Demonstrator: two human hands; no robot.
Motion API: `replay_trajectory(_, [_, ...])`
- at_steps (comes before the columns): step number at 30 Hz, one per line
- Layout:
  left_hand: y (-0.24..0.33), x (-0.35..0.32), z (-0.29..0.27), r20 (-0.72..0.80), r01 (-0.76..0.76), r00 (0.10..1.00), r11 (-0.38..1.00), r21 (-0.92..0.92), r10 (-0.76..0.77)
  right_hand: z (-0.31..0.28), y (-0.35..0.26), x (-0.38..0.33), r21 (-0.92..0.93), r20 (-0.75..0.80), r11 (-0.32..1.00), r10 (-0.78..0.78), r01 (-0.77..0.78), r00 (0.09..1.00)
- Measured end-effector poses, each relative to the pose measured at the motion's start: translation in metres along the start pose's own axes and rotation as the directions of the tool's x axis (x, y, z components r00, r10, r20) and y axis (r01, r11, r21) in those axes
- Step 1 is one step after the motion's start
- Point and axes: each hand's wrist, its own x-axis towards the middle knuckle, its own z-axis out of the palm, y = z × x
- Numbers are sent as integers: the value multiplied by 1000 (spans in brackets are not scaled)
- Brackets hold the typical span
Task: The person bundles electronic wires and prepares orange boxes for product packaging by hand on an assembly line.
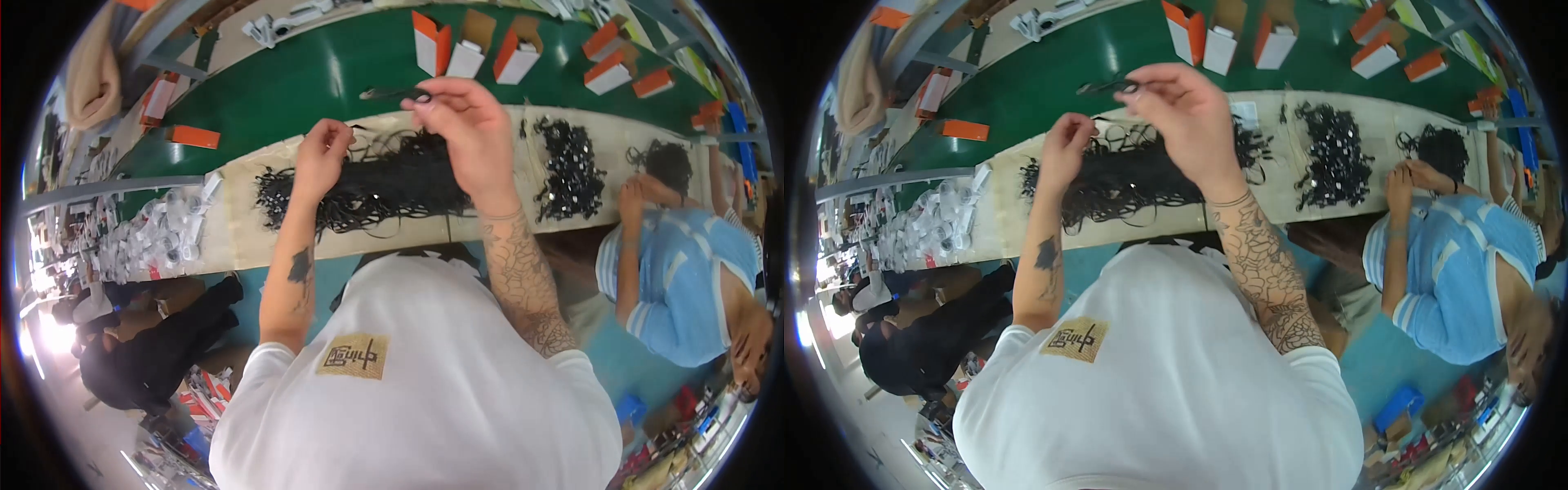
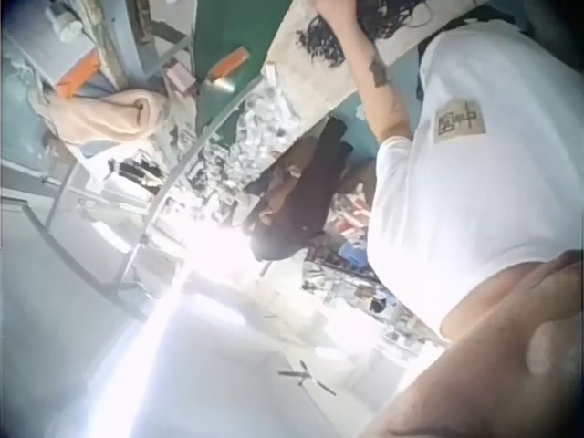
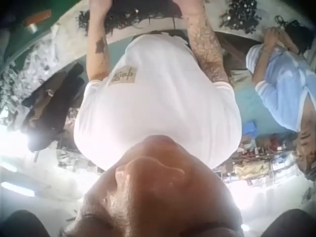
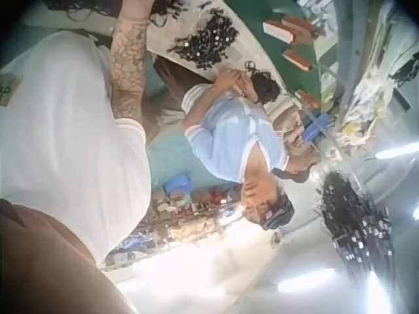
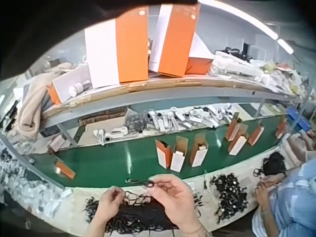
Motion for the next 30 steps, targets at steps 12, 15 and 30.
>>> replay_trajectory(12, [196, -38, -57, 253, -137, 948, 963, -231, 195, 45, 26, -8, -192, -194, 977, -126, 88, 973])
replay_trajectory(15, [203, -35, -59, 444, -193, 864, 971, -143, 237, 45, 26, -16, -137, -8, 989, 54, -55, 998])
replay_trajectory(30, [33, -69, 86, 703, 694, 695, 401, -598, -154, -11, 12, -86, 374, -139, 891, 329, -258, 934])
